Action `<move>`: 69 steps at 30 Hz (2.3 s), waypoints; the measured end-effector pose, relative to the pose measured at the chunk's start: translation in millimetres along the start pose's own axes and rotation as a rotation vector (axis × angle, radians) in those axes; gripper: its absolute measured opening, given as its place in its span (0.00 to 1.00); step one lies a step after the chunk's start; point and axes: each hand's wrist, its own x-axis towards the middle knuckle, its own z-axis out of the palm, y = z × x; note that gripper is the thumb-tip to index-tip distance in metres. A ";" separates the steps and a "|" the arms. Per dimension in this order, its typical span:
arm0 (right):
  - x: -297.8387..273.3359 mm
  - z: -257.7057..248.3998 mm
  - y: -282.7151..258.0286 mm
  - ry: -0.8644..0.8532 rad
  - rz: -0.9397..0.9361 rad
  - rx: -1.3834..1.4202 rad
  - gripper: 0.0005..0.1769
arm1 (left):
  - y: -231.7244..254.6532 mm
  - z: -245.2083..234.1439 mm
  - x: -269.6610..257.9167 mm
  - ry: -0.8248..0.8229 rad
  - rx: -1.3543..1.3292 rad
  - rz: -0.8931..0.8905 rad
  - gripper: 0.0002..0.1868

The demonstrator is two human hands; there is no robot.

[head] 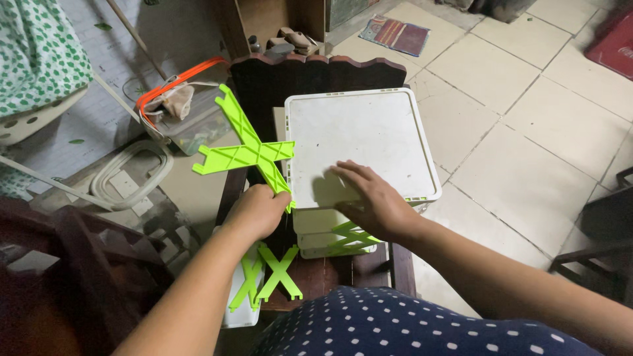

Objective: The person disassembles a stack of white trays with green X-shaped supports. They remove the supports one by one and separate the trays, placing them on a wooden chair. The person then begins to reassemble the stack by reattaching the supports to the trays.

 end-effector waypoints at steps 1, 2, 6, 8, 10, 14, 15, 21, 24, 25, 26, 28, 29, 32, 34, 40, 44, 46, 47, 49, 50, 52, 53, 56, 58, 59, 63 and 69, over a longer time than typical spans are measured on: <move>-6.1 -1.3 0.0 0.023 0.091 0.067 0.33 | -1.3 1.4 -0.6 -0.001 -0.014 0.002 0.24; -12.7 -2.9 1.3 0.054 0.149 0.136 0.27 | -2.1 2.9 -2.4 0.019 -0.021 -0.006 0.23; -44.7 -7.8 13.6 0.123 0.339 0.337 0.14 | -0.3 4.3 -8.9 0.036 -0.063 -0.058 0.22; -58.0 -0.9 23.0 0.118 0.436 0.405 0.13 | 1.8 4.6 -11.4 0.024 -0.095 -0.084 0.22; -66.8 8.6 35.3 0.106 0.564 0.482 0.15 | 3.6 4.0 -12.9 0.022 -0.125 -0.093 0.21; -63.7 28.2 65.4 0.038 0.840 0.771 0.19 | 6.2 2.9 -15.2 0.019 -0.149 -0.099 0.21; -60.7 32.7 71.9 0.055 0.869 0.849 0.19 | 6.7 3.9 -15.9 0.026 -0.160 -0.104 0.21; -54.1 54.6 85.5 -0.032 0.933 0.986 0.22 | 5.2 10.5 -16.5 0.034 -0.183 -0.105 0.22; -54.9 56.2 83.7 -0.031 0.995 0.920 0.25 | 2.6 12.0 -17.3 0.035 -0.210 -0.119 0.22; -55.1 55.1 83.6 -0.023 1.014 0.894 0.26 | 2.1 11.7 -17.1 0.035 -0.218 -0.121 0.22; -55.6 53.8 83.7 -0.009 1.022 0.864 0.27 | 1.5 11.5 -17.5 0.031 -0.228 -0.125 0.22; -60.5 52.3 84.2 0.021 1.041 0.806 0.28 | 0.2 12.1 -20.4 0.019 -0.244 -0.132 0.23; -63.5 52.3 85.2 0.039 1.049 0.813 0.30 | -0.5 12.8 -22.0 -0.002 -0.295 -0.161 0.22; -66.5 50.1 89.9 0.094 1.061 0.839 0.31 | -3.0 12.2 -27.2 -0.045 -0.426 -0.221 0.21; -70.0 49.7 94.1 0.125 1.058 0.865 0.30 | -5.7 12.6 -30.5 -0.053 -0.480 -0.235 0.19; -71.0 37.5 111.8 0.193 1.044 0.835 0.23 | -7.9 13.3 -29.8 -0.032 -0.534 -0.160 0.18; -77.0 31.5 115.2 0.179 0.862 1.010 0.22 | -5.1 12.9 -27.3 -0.018 -0.448 -0.188 0.18; -79.7 29.0 113.2 0.196 0.788 1.172 0.20 | -4.8 11.9 -26.8 -0.007 -0.392 -0.170 0.19; -81.4 27.7 111.8 0.208 0.770 1.251 0.19 | -4.7 11.8 -27.2 -0.004 -0.391 -0.167 0.19; -85.6 24.7 108.5 0.232 0.732 1.409 0.17 | -5.2 12.7 -28.3 0.000 -0.388 -0.163 0.19; -87.4 23.1 107.0 0.231 0.739 1.438 0.16 | -5.8 13.3 -28.8 0.000 -0.388 -0.164 0.19; -89.7 19.5 104.3 0.229 0.753 1.494 0.15 | -6.6 14.7 -29.2 -0.001 -0.390 -0.169 0.19; -90.2 18.8 102.7 0.223 0.748 1.496 0.15 | -7.3 15.3 -29.4 -0.006 -0.400 -0.171 0.19; -91.2 18.0 99.4 0.217 0.736 1.495 0.15 | -8.8 17.0 -30.1 -0.008 -0.426 -0.175 0.19; -91.4 17.5 98.8 0.228 0.732 1.484 0.16 | -9.3 18.4 -31.1 0.008 -0.439 -0.176 0.19; -91.5 17.2 98.6 0.224 0.730 1.483 0.16 | -9.2 18.7 -31.5 0.011 -0.443 -0.168 0.19; -90.1 15.3 99.7 0.214 0.767 1.389 0.17 | -7.3 18.5 -32.0 0.017 -0.441 -0.170 0.18; -86.9 12.5 101.6 0.142 0.755 1.216 0.18 | -4.0 22.4 -33.1 0.023 -0.504 -0.133 0.17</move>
